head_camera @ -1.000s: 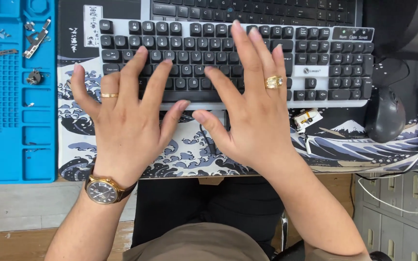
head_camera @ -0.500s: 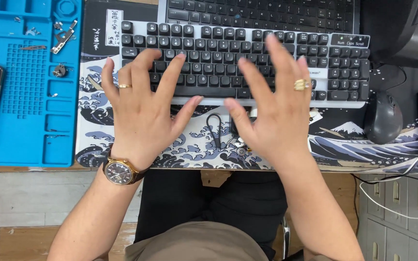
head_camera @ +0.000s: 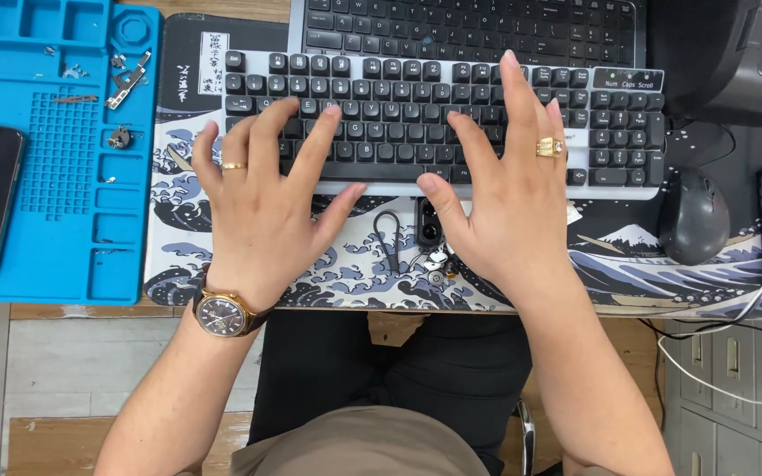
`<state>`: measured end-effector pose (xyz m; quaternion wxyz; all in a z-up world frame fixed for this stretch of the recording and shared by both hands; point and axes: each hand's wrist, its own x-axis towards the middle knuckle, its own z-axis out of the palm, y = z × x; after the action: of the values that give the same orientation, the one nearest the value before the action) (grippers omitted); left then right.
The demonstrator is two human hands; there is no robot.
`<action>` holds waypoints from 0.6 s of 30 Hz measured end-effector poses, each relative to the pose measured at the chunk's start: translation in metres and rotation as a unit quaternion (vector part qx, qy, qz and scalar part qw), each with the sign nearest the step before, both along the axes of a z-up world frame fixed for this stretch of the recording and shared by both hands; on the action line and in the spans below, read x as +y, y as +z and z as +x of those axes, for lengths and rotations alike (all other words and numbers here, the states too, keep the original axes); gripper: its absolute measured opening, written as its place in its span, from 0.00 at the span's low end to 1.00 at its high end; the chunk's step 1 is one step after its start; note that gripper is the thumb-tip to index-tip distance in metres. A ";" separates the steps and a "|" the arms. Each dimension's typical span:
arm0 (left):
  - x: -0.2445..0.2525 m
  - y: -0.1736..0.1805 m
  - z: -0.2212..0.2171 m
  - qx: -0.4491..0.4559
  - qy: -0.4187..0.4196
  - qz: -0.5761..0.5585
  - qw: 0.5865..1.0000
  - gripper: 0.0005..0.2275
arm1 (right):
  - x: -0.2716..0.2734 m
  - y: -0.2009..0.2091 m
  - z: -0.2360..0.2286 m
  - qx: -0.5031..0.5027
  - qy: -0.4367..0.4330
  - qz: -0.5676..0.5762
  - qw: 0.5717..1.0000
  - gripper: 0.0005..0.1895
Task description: The person is using a computer keyboard and mouse while also interacting with a smartphone to process a service request.
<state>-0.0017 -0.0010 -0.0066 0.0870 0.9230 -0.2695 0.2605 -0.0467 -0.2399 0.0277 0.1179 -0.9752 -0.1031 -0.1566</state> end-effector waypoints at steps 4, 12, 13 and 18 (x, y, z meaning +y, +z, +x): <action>0.000 0.000 0.002 -0.006 -0.032 -0.040 0.999 0.18 | 0.008 0.001 -0.004 -0.018 0.116 0.045 0.992 0.23; -0.001 -0.001 0.000 -0.002 -0.058 -0.147 0.987 0.12 | 0.004 0.005 -0.005 -0.028 0.125 0.047 0.991 0.22; 0.000 -0.001 0.001 0.004 -0.062 -0.149 0.987 0.12 | 0.003 0.004 -0.005 -0.026 0.115 0.048 0.992 0.20; 0.001 0.002 0.002 -0.007 -0.046 -0.131 0.990 0.11 | -0.002 0.005 -0.002 -0.035 0.099 0.051 0.993 0.17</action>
<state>0.0004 0.0004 -0.0046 0.2173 0.8886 -0.2753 0.2955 -0.0491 -0.2420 0.0325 0.1791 -0.9468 -0.1947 -0.1834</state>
